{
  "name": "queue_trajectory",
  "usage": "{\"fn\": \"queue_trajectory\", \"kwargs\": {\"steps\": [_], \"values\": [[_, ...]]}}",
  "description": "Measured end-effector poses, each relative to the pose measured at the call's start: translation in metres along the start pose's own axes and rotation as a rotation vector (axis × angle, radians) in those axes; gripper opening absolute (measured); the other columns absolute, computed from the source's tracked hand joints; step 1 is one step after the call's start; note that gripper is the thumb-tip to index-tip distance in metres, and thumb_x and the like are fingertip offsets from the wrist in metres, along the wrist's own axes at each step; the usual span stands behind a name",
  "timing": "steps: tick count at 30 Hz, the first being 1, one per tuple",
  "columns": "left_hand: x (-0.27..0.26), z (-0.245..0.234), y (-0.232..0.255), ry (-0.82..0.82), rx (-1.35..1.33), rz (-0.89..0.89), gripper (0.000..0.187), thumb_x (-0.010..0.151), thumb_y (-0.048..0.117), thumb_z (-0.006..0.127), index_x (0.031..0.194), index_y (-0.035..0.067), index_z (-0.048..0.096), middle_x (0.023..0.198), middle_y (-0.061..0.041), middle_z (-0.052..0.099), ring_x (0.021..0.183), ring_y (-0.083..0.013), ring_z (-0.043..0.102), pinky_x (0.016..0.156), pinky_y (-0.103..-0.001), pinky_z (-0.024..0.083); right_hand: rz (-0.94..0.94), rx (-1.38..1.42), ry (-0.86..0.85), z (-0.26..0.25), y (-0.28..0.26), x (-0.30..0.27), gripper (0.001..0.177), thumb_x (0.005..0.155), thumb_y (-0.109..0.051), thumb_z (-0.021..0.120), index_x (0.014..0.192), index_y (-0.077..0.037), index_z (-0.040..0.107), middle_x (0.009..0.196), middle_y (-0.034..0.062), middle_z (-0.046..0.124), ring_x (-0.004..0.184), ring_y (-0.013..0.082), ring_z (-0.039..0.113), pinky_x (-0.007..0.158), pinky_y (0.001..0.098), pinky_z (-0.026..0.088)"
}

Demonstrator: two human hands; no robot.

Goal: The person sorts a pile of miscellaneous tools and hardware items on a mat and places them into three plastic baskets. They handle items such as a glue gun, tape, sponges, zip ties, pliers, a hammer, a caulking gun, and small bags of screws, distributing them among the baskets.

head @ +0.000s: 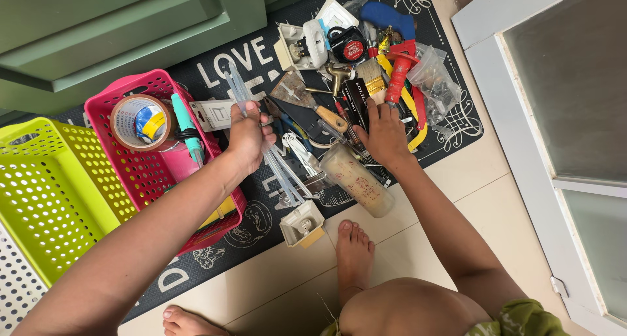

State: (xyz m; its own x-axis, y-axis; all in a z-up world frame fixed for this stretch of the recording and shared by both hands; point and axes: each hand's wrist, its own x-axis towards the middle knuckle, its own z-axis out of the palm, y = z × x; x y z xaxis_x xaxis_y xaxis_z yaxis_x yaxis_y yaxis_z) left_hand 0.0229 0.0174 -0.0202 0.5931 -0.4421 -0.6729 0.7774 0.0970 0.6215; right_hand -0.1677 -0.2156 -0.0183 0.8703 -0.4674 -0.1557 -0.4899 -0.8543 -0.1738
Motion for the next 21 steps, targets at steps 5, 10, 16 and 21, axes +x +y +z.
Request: {"fn": "queue_trajectory", "kwargs": {"steps": [5,10,16,21], "values": [[-0.006,0.017,-0.005,-0.011,-0.015,0.081,0.021,0.109,0.039,0.041,0.106,0.018,0.038,0.077,0.000,0.043,0.058,-0.0099,0.035,0.052,-0.026,0.039,-0.123,0.429,-0.074,-0.020,-0.032,-0.009,0.059,0.107,-0.044,0.051,0.148,-0.002,0.048,0.136,0.0190,0.056,0.128,0.0339,0.053,0.107,0.0488,0.043],[-0.023,0.031,-0.008,-0.071,-0.032,0.149,0.019,0.108,0.037,0.044,0.108,0.019,0.037,0.078,0.000,0.045,0.059,-0.0104,0.038,0.053,-0.027,0.040,-0.036,1.181,-0.625,-0.011,-0.083,-0.022,0.059,0.106,-0.052,0.035,0.138,-0.006,0.054,0.131,0.0088,0.061,0.123,0.0214,0.060,0.101,0.0405,0.049],[-0.039,0.002,0.014,0.006,0.084,0.169,0.019,0.108,0.037,0.044,0.109,0.019,0.037,0.079,0.000,0.046,0.058,-0.0095,0.039,0.052,-0.027,0.040,-0.243,-0.038,-0.260,0.027,-0.086,0.003,0.025,0.092,-0.028,0.064,0.098,-0.009,0.080,0.102,0.0126,0.073,0.101,0.0309,0.071,0.088,0.0431,0.055],[-0.063,-0.023,0.038,0.070,0.135,0.147,0.026,0.104,0.040,0.054,0.105,0.018,0.039,0.077,0.001,0.047,0.058,-0.0096,0.042,0.052,-0.028,0.041,-0.085,-0.400,-0.145,0.070,-0.103,0.022,0.011,0.097,-0.014,0.070,0.100,-0.012,0.081,0.101,0.0128,0.077,0.102,0.0300,0.073,0.084,0.0444,0.055]]}}
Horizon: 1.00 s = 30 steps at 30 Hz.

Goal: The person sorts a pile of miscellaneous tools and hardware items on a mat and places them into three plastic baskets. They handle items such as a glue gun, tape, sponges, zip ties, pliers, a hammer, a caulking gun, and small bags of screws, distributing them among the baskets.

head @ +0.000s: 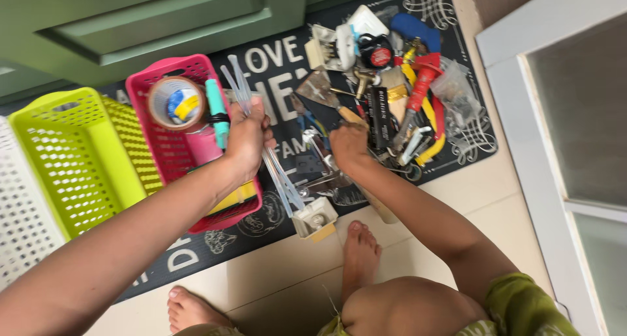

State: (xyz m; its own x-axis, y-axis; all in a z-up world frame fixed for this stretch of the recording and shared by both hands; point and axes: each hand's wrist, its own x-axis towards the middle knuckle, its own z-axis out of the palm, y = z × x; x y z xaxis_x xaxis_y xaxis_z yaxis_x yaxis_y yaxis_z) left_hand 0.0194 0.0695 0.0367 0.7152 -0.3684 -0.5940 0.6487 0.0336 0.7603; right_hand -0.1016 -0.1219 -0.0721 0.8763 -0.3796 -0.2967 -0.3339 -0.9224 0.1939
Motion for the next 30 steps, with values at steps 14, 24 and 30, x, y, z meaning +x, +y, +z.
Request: {"fn": "queue_trajectory", "kwargs": {"steps": [14,24,30], "values": [[-0.062,-0.135,0.091,0.164,0.082,0.054,0.023,0.094,0.022,0.069,0.103,0.021,0.048,0.066,0.008,0.043,0.051,-0.0050,0.039,0.044,-0.025,0.033,-0.256,0.240,0.094,0.007,0.037,-0.018,0.025,0.075,-0.030,0.079,0.086,-0.007,0.073,0.092,0.0109,0.073,0.101,0.0298,0.067,0.086,0.0514,0.050],[-0.049,-0.175,0.046,0.218,-0.111,-0.056,0.021,0.092,0.017,0.066,0.109,0.017,0.054,0.074,0.003,0.052,0.052,-0.0078,0.041,0.046,-0.026,0.036,-0.196,0.230,0.072,-0.008,0.040,-0.024,0.035,0.075,-0.031,0.082,0.102,-0.010,0.074,0.093,0.0128,0.076,0.091,0.0297,0.073,0.085,0.0476,0.051],[-0.050,-0.183,0.039,0.144,-0.248,-0.012,0.013,0.099,0.017,0.059,0.111,0.018,0.053,0.082,0.002,0.056,0.050,-0.0073,0.034,0.047,-0.025,0.031,-0.202,1.179,-0.172,-0.042,0.078,-0.016,0.027,0.096,-0.027,0.062,0.117,-0.011,0.063,0.100,0.0038,0.076,0.095,0.0136,0.073,0.088,0.0329,0.054]]}}
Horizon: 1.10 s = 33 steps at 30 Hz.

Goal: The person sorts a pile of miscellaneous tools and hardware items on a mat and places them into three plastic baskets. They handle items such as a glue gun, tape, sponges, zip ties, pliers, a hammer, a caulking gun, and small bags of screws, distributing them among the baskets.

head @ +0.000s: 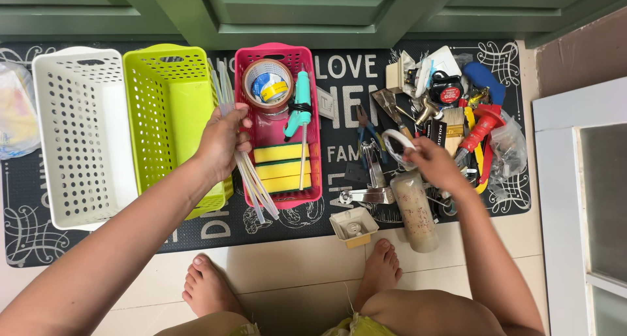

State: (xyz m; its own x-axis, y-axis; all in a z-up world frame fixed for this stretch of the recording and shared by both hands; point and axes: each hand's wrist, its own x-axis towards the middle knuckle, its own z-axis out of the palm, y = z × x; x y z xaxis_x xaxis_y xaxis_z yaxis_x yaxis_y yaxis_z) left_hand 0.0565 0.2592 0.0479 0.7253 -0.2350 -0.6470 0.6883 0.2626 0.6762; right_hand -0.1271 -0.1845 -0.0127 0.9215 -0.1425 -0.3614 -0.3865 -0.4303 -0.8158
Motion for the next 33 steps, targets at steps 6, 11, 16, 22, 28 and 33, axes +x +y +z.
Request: {"fn": "queue_trajectory", "kwargs": {"steps": [6,11,16,22,28,33], "values": [[0.001,0.003,-0.003,0.020,0.010,0.003,0.014,0.100,0.020,0.057,0.113,0.019,0.053,0.084,0.001,0.060,0.050,-0.0074,0.033,0.048,-0.025,0.033,0.402,0.046,-0.022,-0.047,-0.094,-0.008,0.023,0.103,-0.023,0.062,0.118,-0.006,0.067,0.103,0.0014,0.072,0.099,0.0107,0.063,0.091,0.0311,0.045],[0.003,-0.001,-0.003,0.016,-0.002,0.009,0.014,0.100,0.021,0.057,0.114,0.019,0.053,0.085,0.002,0.061,0.051,-0.0074,0.033,0.048,-0.025,0.034,-0.223,-0.259,0.048,-0.008,-0.188,0.003,0.035,0.088,-0.026,0.079,0.119,-0.010,0.074,0.103,0.0030,0.076,0.093,0.0129,0.066,0.083,0.0303,0.053],[0.010,-0.002,-0.006,-0.041,-0.134,0.016,0.013,0.103,0.025,0.054,0.114,0.019,0.052,0.085,0.001,0.060,0.053,-0.0072,0.033,0.050,-0.024,0.034,-0.849,-0.548,-0.004,0.103,-0.228,0.075,0.023,0.089,-0.021,0.077,0.109,-0.010,0.080,0.090,0.0099,0.077,0.080,0.0245,0.071,0.084,0.0410,0.049],[0.011,-0.001,-0.012,-0.079,-0.227,0.035,0.017,0.106,0.032,0.050,0.116,0.018,0.050,0.087,-0.001,0.057,0.061,-0.0096,0.042,0.055,-0.025,0.041,-0.931,-0.671,0.011,0.163,-0.226,0.115,0.023,0.087,-0.004,0.066,0.105,-0.010,0.078,0.090,0.0037,0.078,0.090,0.0223,0.071,0.090,0.0415,0.048],[0.011,0.004,-0.009,-0.119,-0.201,0.093,0.018,0.107,0.033,0.047,0.116,0.017,0.047,0.086,-0.002,0.052,0.073,-0.0131,0.055,0.065,-0.030,0.051,-0.980,-0.679,0.136,0.167,-0.237,0.118,0.028,0.091,-0.018,0.066,0.117,-0.008,0.072,0.114,0.0117,0.071,0.109,0.0323,0.067,0.096,0.0453,0.048],[0.003,0.019,-0.010,-0.131,-0.210,0.284,0.018,0.107,0.028,0.048,0.114,0.014,0.039,0.089,-0.004,0.053,0.083,-0.0150,0.063,0.076,-0.032,0.058,-0.314,0.205,-0.376,0.195,-0.236,0.056,0.049,0.105,-0.028,0.053,0.146,-0.007,0.036,0.116,0.0117,0.064,0.107,0.0256,0.066,0.089,0.0400,0.058]]}}
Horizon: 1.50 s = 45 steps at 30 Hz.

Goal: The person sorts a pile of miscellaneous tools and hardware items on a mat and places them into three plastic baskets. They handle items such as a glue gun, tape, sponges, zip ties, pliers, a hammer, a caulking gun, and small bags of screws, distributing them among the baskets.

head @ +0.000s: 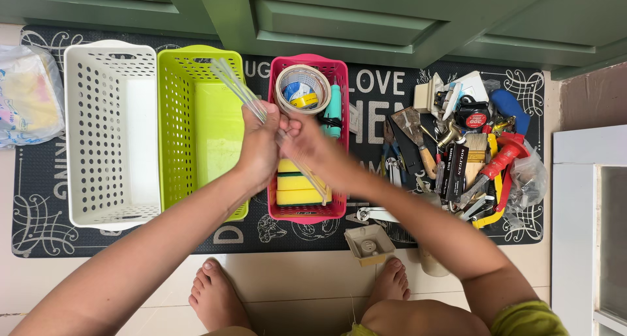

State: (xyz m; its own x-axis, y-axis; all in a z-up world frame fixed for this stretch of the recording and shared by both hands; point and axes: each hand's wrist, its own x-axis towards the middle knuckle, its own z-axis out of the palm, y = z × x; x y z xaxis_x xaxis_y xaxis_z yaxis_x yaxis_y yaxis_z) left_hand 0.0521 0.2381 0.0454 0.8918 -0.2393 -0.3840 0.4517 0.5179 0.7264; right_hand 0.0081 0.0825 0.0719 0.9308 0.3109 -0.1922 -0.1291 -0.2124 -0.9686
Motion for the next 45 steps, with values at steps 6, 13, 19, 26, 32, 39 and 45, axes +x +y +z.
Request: {"fn": "queue_trajectory", "kwargs": {"steps": [6,13,19,26,32,39,45], "values": [[0.007,0.005,0.002,0.085,0.293,0.107,0.018,0.107,0.023,0.051,0.114,0.012,0.039,0.092,-0.005,0.056,0.077,-0.0161,0.059,0.069,-0.031,0.054,0.101,0.336,0.106,0.060,0.021,-0.047,0.039,0.115,-0.033,0.038,0.139,-0.003,0.043,0.090,0.0013,0.048,0.073,0.0112,0.048,0.064,0.0277,0.041],[0.081,0.031,-0.013,-0.258,0.425,-0.012,0.066,0.100,0.027,0.064,0.150,0.006,0.027,0.122,-0.009,0.064,0.109,-0.0185,0.067,0.095,-0.035,0.055,0.198,0.843,0.394,0.066,0.043,-0.068,0.033,0.113,-0.033,0.037,0.122,-0.004,0.048,0.076,-0.0017,0.035,0.061,0.0078,0.034,0.054,0.0260,0.037],[0.053,0.022,-0.031,-0.289,1.020,0.222,0.043,0.096,0.020,0.067,0.131,-0.004,0.060,0.124,-0.016,0.070,0.109,-0.0218,0.070,0.095,-0.033,0.055,0.240,0.716,0.532,0.042,0.073,-0.035,0.034,0.111,-0.034,0.035,0.121,-0.004,0.047,0.078,-0.0004,0.037,0.063,0.0092,0.037,0.060,0.0271,0.040],[0.029,0.023,-0.014,-0.277,1.123,0.007,0.035,0.095,0.024,0.069,0.117,-0.004,0.068,0.095,-0.016,0.077,0.083,-0.0194,0.078,0.079,-0.033,0.059,0.241,0.472,0.532,0.056,0.093,-0.017,0.035,0.111,-0.033,0.036,0.126,-0.003,0.043,0.087,0.0017,0.046,0.073,0.0109,0.047,0.067,0.0266,0.045],[0.035,0.030,-0.018,-0.270,1.200,0.051,0.034,0.090,0.022,0.076,0.111,-0.005,0.072,0.087,-0.018,0.077,0.077,-0.0197,0.077,0.074,-0.033,0.059,0.267,0.240,0.436,0.054,0.106,-0.018,0.040,0.110,-0.026,0.034,0.143,-0.003,0.036,0.106,0.0093,0.054,0.094,0.0155,0.058,0.085,0.0319,0.050],[0.037,0.014,-0.030,-0.233,1.166,0.129,0.039,0.084,0.019,0.082,0.108,-0.005,0.062,0.089,-0.015,0.076,0.080,-0.0210,0.077,0.073,-0.032,0.060,0.176,-0.101,0.409,0.051,0.111,-0.021,0.057,0.107,-0.014,0.041,0.156,0.004,0.017,0.140,0.0282,0.048,0.130,0.0366,0.051,0.107,0.0407,0.041],[0.035,0.016,-0.032,-0.240,1.124,0.171,0.031,0.083,0.012,0.078,0.103,-0.003,0.060,0.088,-0.014,0.076,0.081,-0.0212,0.076,0.074,-0.032,0.060,0.265,-0.099,0.281,0.040,0.101,-0.026,0.047,0.101,-0.005,0.042,0.147,0.005,0.039,0.139,0.0269,0.054,0.132,0.0346,0.056,0.109,0.0381,0.044]]}}
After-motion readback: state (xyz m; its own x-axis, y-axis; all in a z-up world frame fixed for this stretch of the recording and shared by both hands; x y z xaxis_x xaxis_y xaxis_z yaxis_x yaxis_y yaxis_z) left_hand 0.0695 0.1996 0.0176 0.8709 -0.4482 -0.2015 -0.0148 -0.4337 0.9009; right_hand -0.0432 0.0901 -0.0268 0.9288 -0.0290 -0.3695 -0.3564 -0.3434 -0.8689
